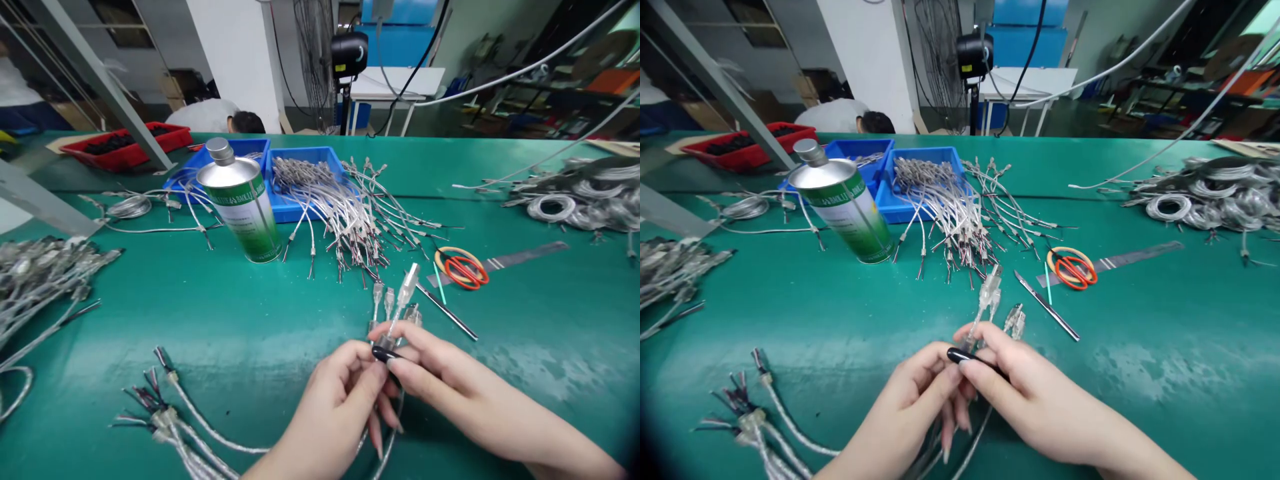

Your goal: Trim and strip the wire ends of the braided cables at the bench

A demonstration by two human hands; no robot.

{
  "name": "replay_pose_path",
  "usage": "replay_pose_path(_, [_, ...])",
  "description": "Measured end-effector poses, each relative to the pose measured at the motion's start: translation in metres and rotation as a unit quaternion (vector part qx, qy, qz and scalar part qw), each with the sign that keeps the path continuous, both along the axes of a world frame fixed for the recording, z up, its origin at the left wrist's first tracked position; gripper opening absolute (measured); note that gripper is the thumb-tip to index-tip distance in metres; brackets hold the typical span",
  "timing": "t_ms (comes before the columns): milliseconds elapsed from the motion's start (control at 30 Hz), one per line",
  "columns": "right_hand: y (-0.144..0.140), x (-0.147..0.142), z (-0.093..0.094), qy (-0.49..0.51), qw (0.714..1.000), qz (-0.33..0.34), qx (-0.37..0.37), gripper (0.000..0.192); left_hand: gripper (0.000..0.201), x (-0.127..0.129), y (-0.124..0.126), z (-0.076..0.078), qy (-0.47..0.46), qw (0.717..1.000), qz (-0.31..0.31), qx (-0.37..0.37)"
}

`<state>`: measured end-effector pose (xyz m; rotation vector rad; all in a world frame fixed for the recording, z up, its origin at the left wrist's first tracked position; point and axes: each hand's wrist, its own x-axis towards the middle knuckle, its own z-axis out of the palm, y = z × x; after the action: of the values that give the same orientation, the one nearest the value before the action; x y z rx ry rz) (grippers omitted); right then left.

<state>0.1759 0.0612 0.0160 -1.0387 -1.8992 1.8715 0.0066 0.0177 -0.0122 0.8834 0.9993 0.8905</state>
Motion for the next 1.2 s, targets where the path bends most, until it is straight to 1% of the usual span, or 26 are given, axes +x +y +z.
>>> replay_pose_path(67, [-0.003,-0.001,-0.002,-0.011,1.0,-0.002,0.022,0.031,0.021,0.002,0.0,-0.001,-0.058,0.997,0.053,-0.01])
replay_pose_path(133, [-0.006,-0.001,-0.002,-0.018,0.999,0.005,0.038,0.03,0.021,0.003,0.0,-0.001,-0.078,0.994,0.079,-0.019])
replay_pose_path(233, [-0.008,0.0,-0.003,-0.017,0.997,0.017,0.069,0.026,0.02,0.003,0.001,0.0,-0.079,0.993,0.078,-0.027])
replay_pose_path(300, [-0.008,0.0,-0.003,-0.013,0.995,0.013,0.093,0.02,0.019,0.002,0.002,0.001,-0.075,0.994,0.075,-0.025])
replay_pose_path(367, [-0.007,0.001,-0.004,-0.003,0.994,-0.004,0.111,0.017,0.016,0.001,0.003,0.002,-0.074,0.995,0.065,-0.023])
replay_pose_path(433, [-0.005,0.002,-0.006,0.007,0.992,-0.045,0.119,0.019,0.012,-0.001,0.005,0.004,-0.077,0.995,0.054,-0.026])
replay_pose_path(500, [-0.001,0.004,-0.009,0.024,0.991,-0.1,0.086,0.025,0.013,-0.003,0.006,0.004,-0.082,0.995,0.039,-0.034])
replay_pose_path(600, [0.003,0.004,-0.013,0.087,0.983,-0.155,-0.033,0.027,0.025,-0.004,0.006,0.001,-0.109,0.992,-0.008,-0.055])
replay_pose_path(667, [0.004,0.002,-0.015,0.13,0.972,-0.175,-0.086,0.028,0.028,-0.003,0.005,-0.001,-0.144,0.987,-0.031,-0.072])
replay_pose_path(700, [0.004,0.0,-0.016,0.143,0.967,-0.188,-0.095,0.027,0.025,-0.002,0.005,-0.002,-0.16,0.983,-0.03,-0.08])
replay_pose_path(767, [0.003,-0.002,-0.019,0.158,0.959,-0.216,-0.092,0.025,0.012,0.0,0.004,-0.002,-0.18,0.98,-0.008,-0.086])
replay_pose_path(900, [0.004,-0.005,-0.022,0.165,0.952,-0.237,-0.098,0.025,0.017,0.001,0.003,-0.001,-0.171,0.982,0.031,-0.077])
replay_pose_path(967, [0.004,-0.004,-0.02,0.155,0.955,-0.229,-0.102,0.025,0.013,0.001,0.003,0.0,-0.153,0.985,0.042,-0.074])
replay_pose_path(1033, [0.003,-0.002,-0.015,0.123,0.969,-0.2,-0.081,0.026,0.014,0.001,0.003,0.001,-0.124,0.988,0.063,-0.066])
replay_pose_path(1133, [-0.003,0.0,-0.008,0.037,0.993,-0.113,-0.019,0.03,0.014,0.001,0.002,0.003,-0.071,0.991,0.105,-0.047])
replay_pose_path(1200, [-0.008,0.0,-0.007,-0.003,0.998,-0.052,0.032,0.033,0.014,0.001,0.001,0.005,-0.039,0.991,0.126,-0.039])
